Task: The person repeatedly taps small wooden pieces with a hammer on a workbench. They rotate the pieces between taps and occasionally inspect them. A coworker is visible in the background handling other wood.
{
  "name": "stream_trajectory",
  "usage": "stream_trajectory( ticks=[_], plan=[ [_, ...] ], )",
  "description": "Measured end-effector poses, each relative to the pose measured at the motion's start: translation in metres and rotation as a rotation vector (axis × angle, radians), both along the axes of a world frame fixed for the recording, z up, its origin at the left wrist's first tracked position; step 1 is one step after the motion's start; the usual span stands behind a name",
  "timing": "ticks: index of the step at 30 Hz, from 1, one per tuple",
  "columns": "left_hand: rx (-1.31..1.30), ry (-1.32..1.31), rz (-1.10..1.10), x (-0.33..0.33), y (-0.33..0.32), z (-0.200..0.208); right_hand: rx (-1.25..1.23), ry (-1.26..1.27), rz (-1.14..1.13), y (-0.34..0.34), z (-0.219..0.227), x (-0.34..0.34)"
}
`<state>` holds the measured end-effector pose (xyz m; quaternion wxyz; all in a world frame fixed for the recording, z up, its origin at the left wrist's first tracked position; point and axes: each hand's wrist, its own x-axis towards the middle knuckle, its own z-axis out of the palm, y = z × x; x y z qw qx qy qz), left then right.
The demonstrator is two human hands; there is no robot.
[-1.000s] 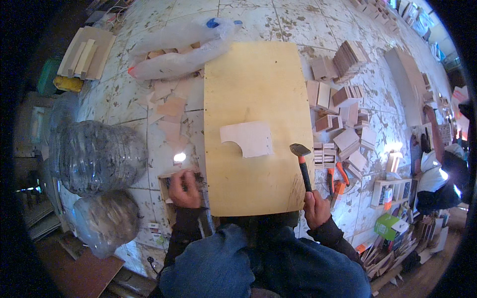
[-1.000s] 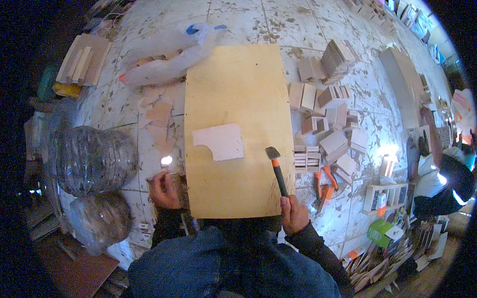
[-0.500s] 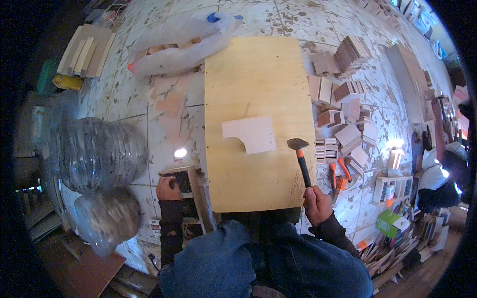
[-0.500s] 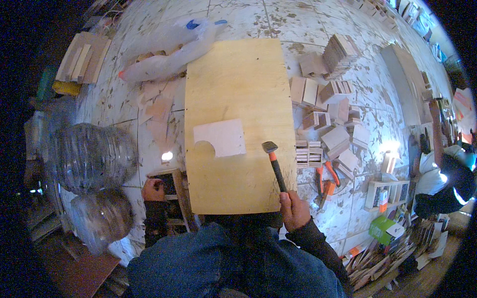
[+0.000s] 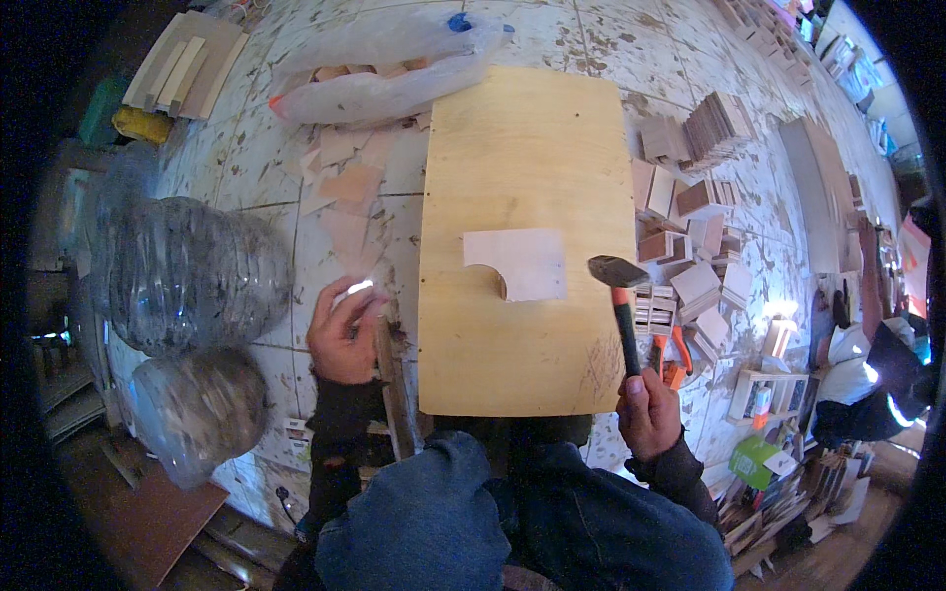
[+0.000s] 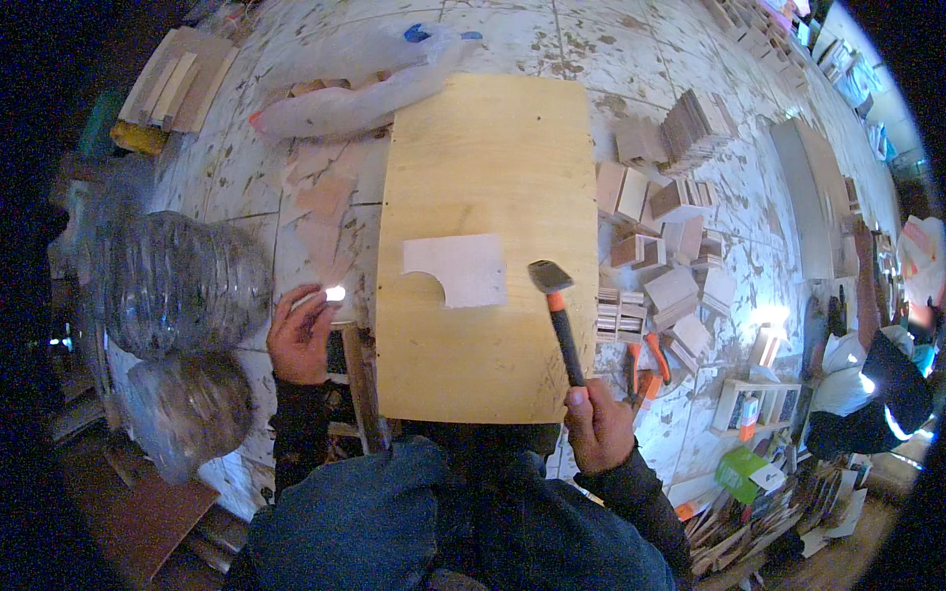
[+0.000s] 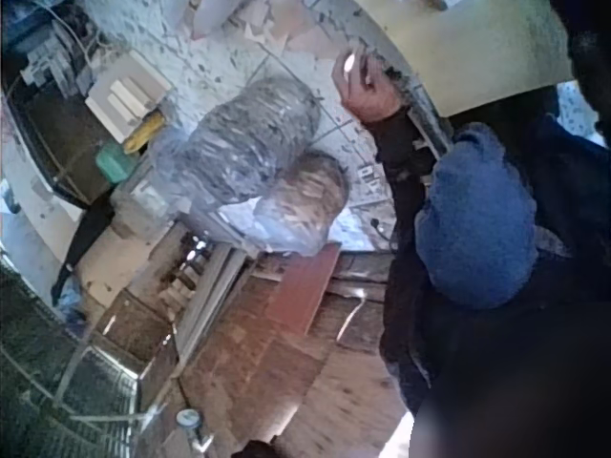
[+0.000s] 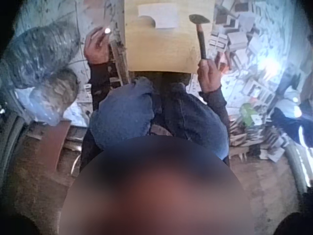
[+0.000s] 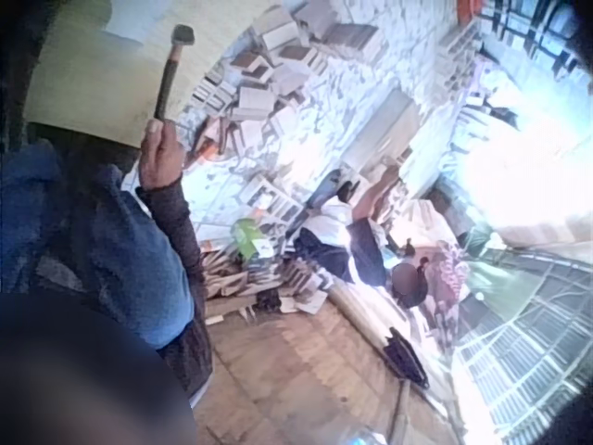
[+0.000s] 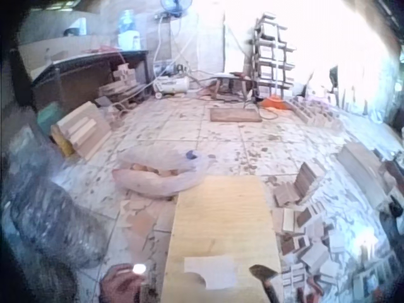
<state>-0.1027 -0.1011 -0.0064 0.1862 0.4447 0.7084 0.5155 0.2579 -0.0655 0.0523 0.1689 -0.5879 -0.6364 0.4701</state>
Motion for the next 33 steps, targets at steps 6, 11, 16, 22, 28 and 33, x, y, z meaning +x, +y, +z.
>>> stream_trajectory(
  ticks=[6, 11, 16, 22, 28, 33],
  plan=[
    [0.205, 0.201, -0.453, 0.058, 0.081, 0.038, -0.108, -0.053, 0.142, 0.013, 0.021, -0.023],
    [0.201, 0.241, -0.528, 0.064, 0.095, 0.029, -0.1, -0.046, 0.233, 0.024, 0.032, -0.034],
    [0.178, 0.129, -0.454, 0.069, 0.091, 0.023, -0.067, -0.056, 0.274, 0.031, 0.043, -0.043],
    [0.115, 0.071, -0.389, 0.072, 0.088, 0.018, -0.064, -0.004, 0.292, 0.032, 0.058, -0.045],
    [0.11, 0.044, -0.575, 0.061, 0.089, 0.024, -0.05, -0.177, 0.279, 0.037, 0.056, -0.04],
    [0.07, 0.267, -0.631, 0.059, 0.092, 0.023, 0.126, 0.114, 0.08, 0.018, 0.067, -0.027]
  ],
)
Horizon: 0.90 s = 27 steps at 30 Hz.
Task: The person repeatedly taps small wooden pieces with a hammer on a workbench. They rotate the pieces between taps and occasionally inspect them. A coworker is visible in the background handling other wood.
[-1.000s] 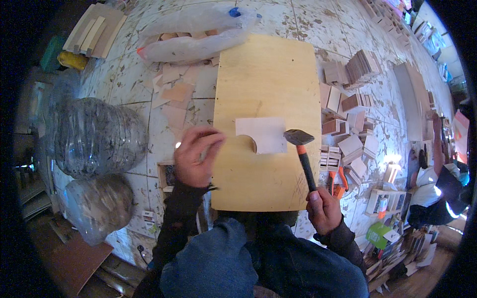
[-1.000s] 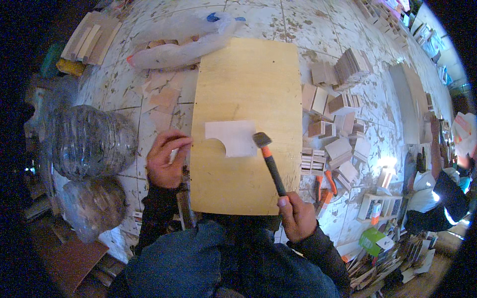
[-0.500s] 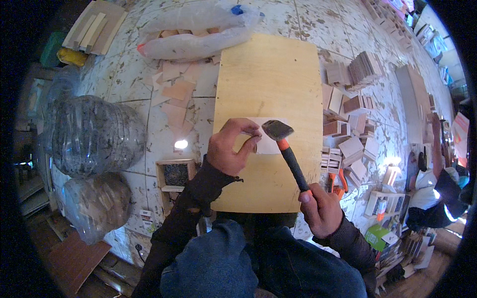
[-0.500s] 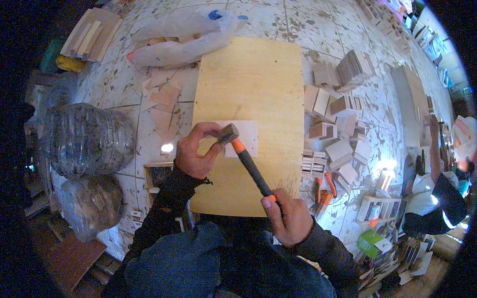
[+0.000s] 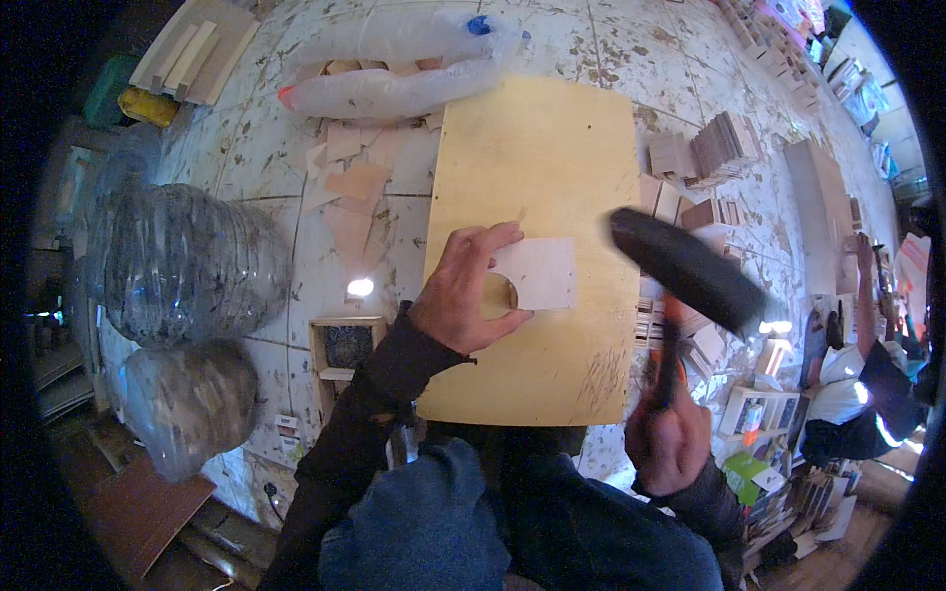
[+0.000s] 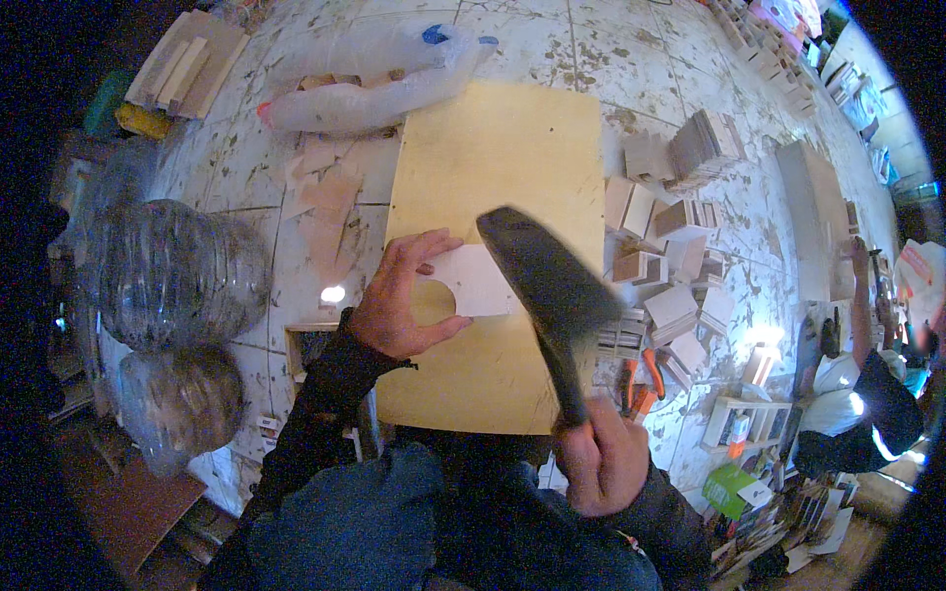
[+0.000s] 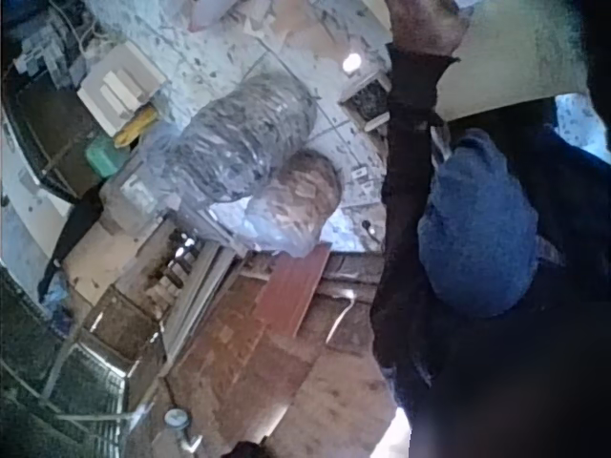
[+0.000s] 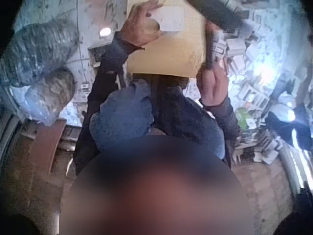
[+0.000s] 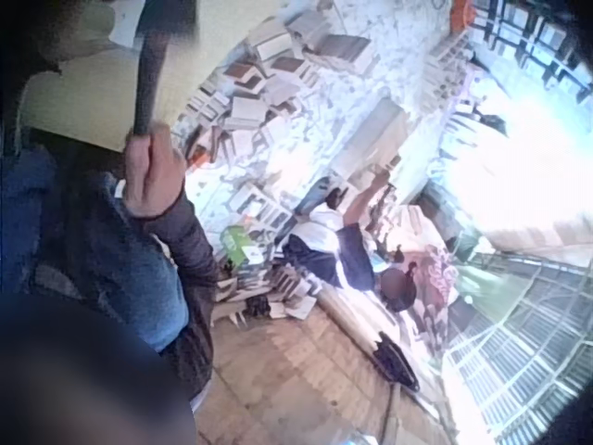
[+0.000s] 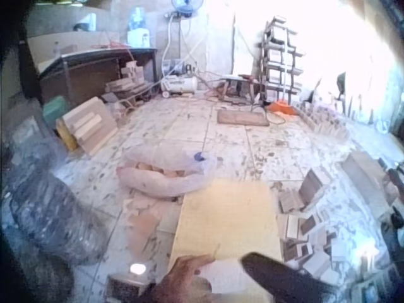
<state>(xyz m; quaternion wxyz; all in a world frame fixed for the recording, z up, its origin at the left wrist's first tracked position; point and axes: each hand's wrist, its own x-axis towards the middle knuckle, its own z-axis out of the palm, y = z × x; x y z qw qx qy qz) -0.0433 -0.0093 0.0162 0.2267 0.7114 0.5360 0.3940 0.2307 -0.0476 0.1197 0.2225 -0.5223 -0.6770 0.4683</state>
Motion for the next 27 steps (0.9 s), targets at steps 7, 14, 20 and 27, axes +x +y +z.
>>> stream_trajectory(
  ticks=[7, 14, 20, 27],
  plan=[
    [-0.056, -0.091, -0.001, 0.002, -0.001, -0.003, -0.089, -0.233, 0.263, 0.008, -0.03, -0.018],
    [-0.042, -0.07, -0.007, 0.002, 0.0, -0.005, 0.372, -0.113, 0.346, 0.003, -0.034, -0.01],
    [-0.096, 0.072, -0.058, 0.002, -0.001, 0.014, -0.067, -0.314, 0.133, -0.005, -0.071, -0.005],
    [-0.028, 0.027, -0.088, 0.014, 0.009, -0.003, 0.116, -0.144, -0.221, -0.017, -0.085, 0.027]
  ],
)
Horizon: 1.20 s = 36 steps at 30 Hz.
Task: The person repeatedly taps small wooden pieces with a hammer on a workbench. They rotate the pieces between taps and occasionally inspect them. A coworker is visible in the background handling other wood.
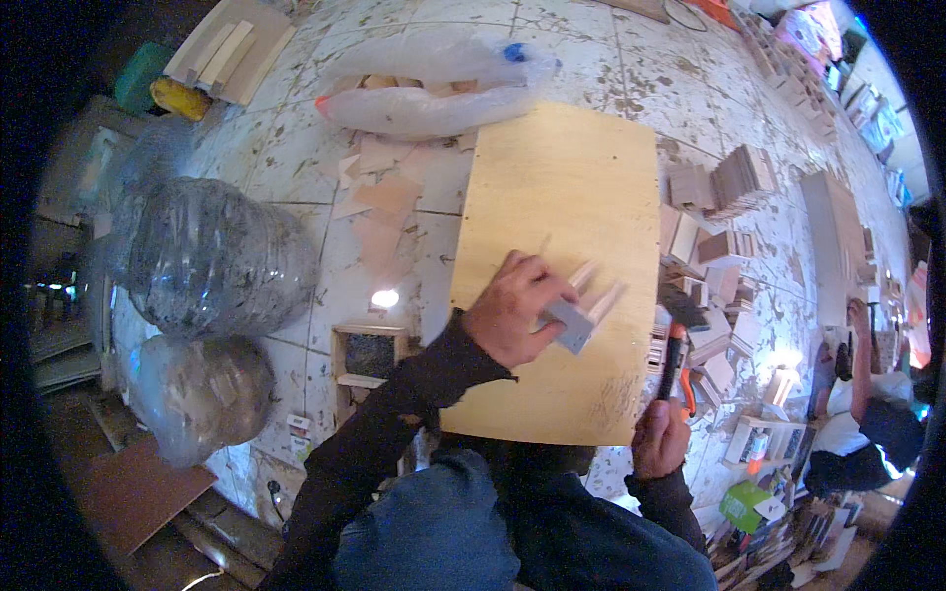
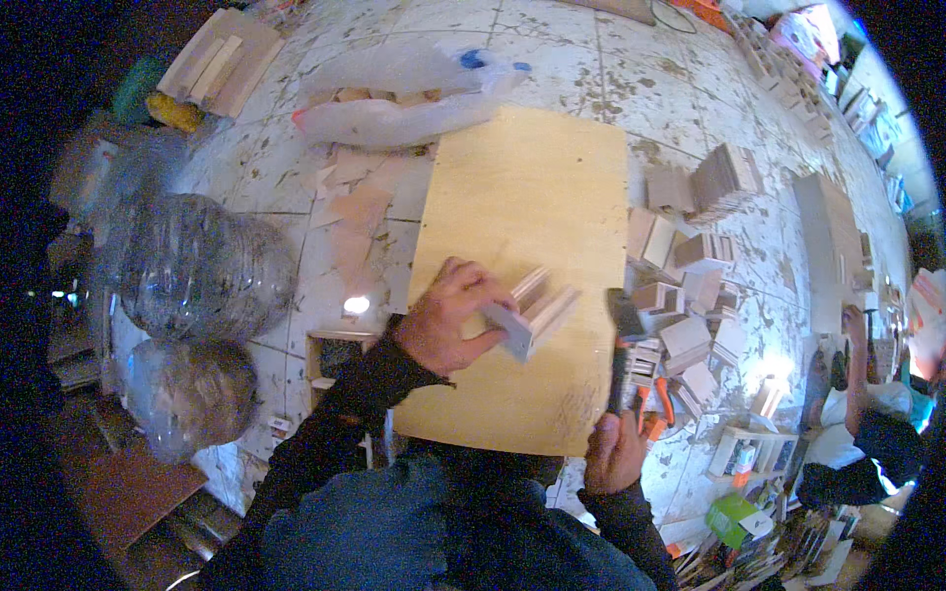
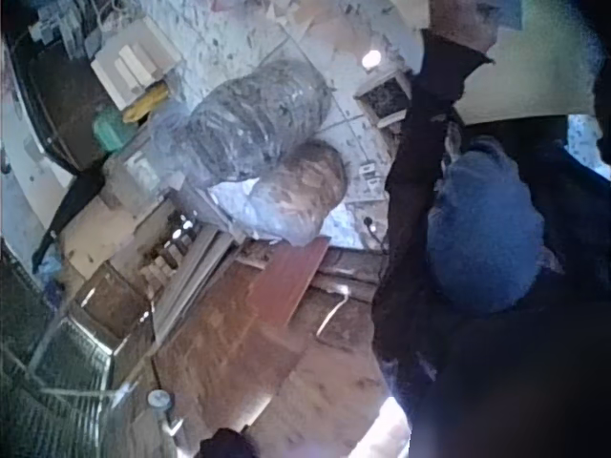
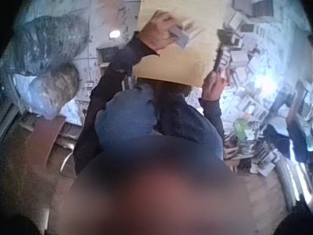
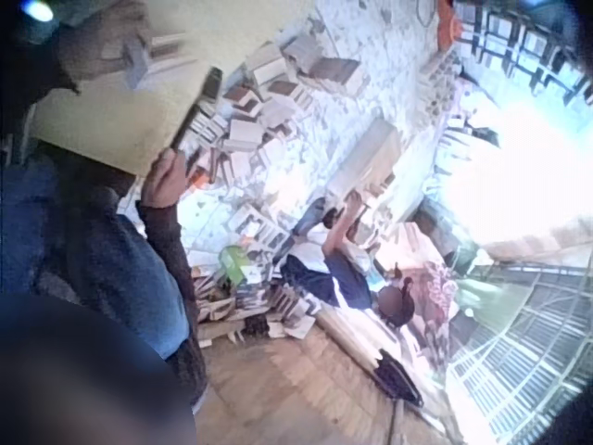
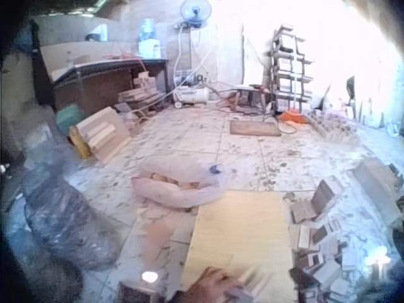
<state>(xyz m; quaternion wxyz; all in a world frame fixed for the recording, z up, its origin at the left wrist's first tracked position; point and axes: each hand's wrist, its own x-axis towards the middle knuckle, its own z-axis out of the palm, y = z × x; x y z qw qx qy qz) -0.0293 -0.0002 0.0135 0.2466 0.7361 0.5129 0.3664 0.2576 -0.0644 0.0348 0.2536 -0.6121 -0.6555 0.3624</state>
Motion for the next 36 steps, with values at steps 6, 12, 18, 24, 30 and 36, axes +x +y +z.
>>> stream_trajectory(
  ticks=[6, 12, 18, 24, 30, 36],
  plan=[
    [0.232, 0.15, 0.086, 0.006, -0.003, -0.062, -0.172, 0.029, -0.173, 0.007, -0.043, 0.014],
    [0.247, 0.161, 0.211, -0.034, -0.008, -0.09, 0.043, -0.28, -0.07, 0.012, -0.072, 0.024],
    [-0.449, 0.49, 0.931, -0.14, -0.007, -0.149, 0.172, -0.454, 0.009, 0.021, -0.061, 0.025],
    [-0.661, 0.563, 0.901, -0.179, -0.045, -0.202, 0.414, -0.393, 0.057, 0.028, -0.047, 0.005],
    [-0.608, 0.442, 0.788, -0.174, -0.062, -0.183, 0.436, -0.219, 0.113, 0.046, -0.029, -0.025],
    [-0.541, 0.516, 0.806, -0.15, -0.065, -0.194, 0.497, -0.124, 0.151, 0.055, -0.015, -0.049]
  ],
)
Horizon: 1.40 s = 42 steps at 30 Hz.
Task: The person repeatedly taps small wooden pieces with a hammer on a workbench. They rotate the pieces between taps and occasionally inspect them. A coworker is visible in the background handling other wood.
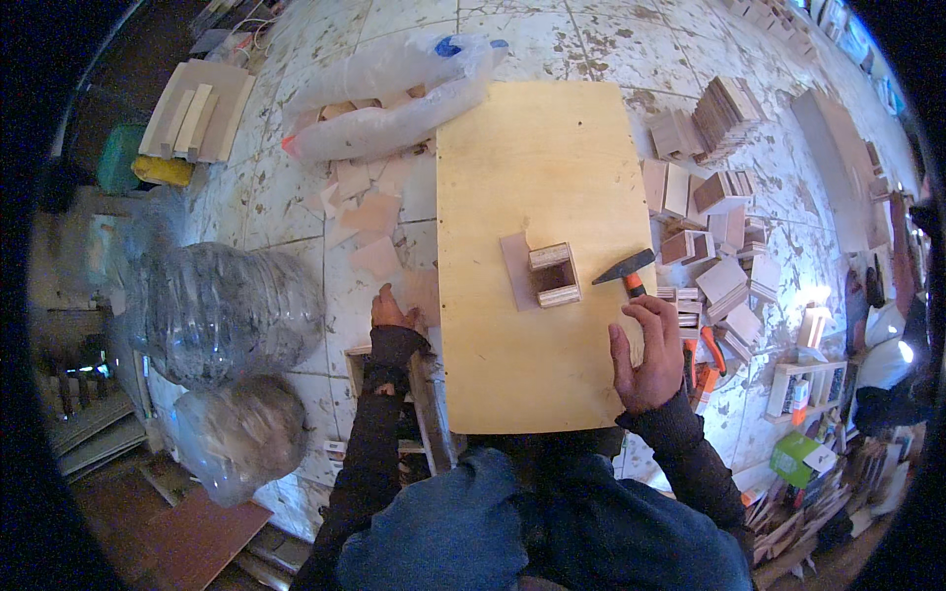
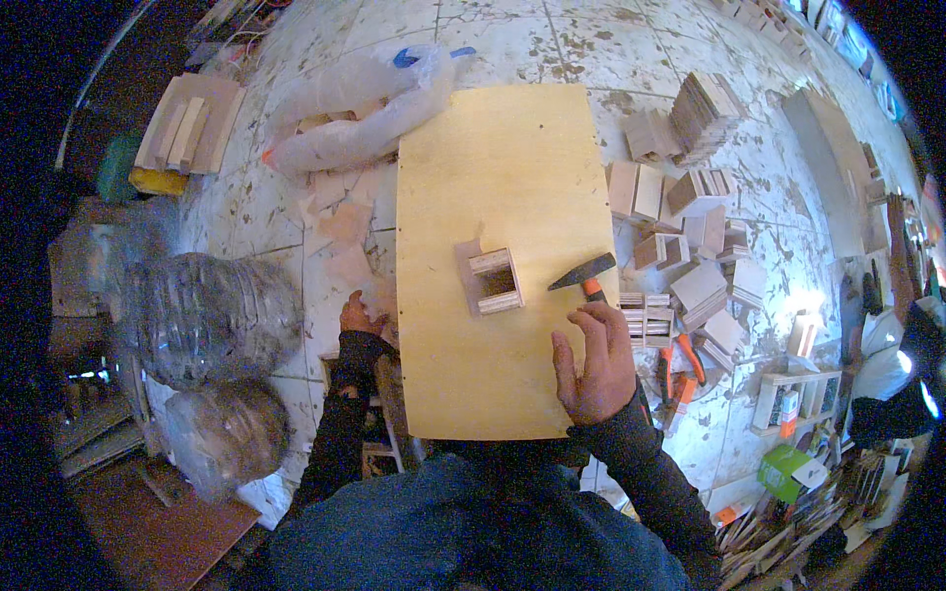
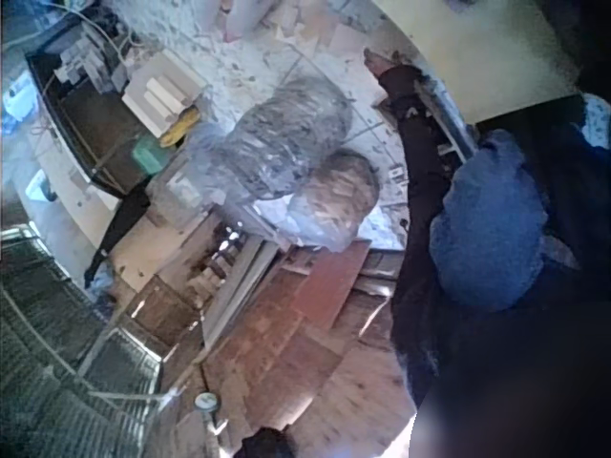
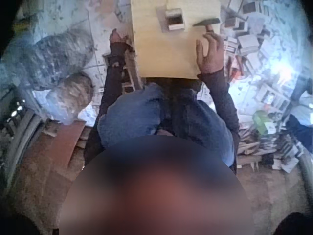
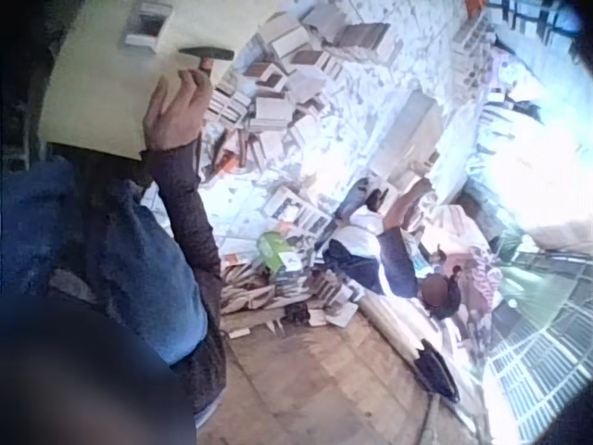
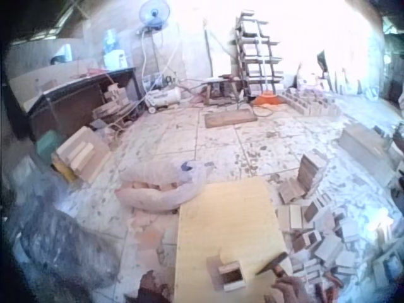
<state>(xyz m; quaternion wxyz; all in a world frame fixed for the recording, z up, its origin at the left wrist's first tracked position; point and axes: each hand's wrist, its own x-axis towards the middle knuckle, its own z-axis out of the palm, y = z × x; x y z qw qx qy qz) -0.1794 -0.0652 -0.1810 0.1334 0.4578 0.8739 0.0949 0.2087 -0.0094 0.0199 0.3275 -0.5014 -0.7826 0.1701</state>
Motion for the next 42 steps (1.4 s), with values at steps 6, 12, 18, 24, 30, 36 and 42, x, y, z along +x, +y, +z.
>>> stream_trajectory(
  ticks=[6, 12, 18, 24, 30, 36, 42],
  plan=[
    [0.058, 0.013, -0.127, 0.006, -0.006, -0.014, -0.005, 0.041, 0.003, -0.003, 0.0, 0.0],
    [0.287, 0.1, -0.397, 0.001, 0.017, -0.037, -0.046, 0.075, -0.003, -0.005, -0.001, -0.001],
    [-0.047, -0.006, -0.634, -0.013, 0.031, 0.013, -0.057, 0.106, -0.001, -0.006, -0.001, -0.002],
    [0.359, -0.032, 0.203, 0.018, 0.04, 0.137, -0.059, 0.125, 0.023, -0.002, 0.0, -0.004],
    [0.783, -1.184, 0.08, 0.133, 0.054, 0.214, -0.058, 0.221, 0.025, 0.005, -0.001, -0.03],
    [0.707, -0.855, -0.144, 0.194, 0.042, 0.193, 0.046, 0.212, 0.021, 0.008, -0.008, -0.045],
    [0.652, -0.605, -0.29, 0.194, 0.026, 0.171, -0.021, 0.276, 0.004, 0.006, -0.012, -0.044]
  ],
)
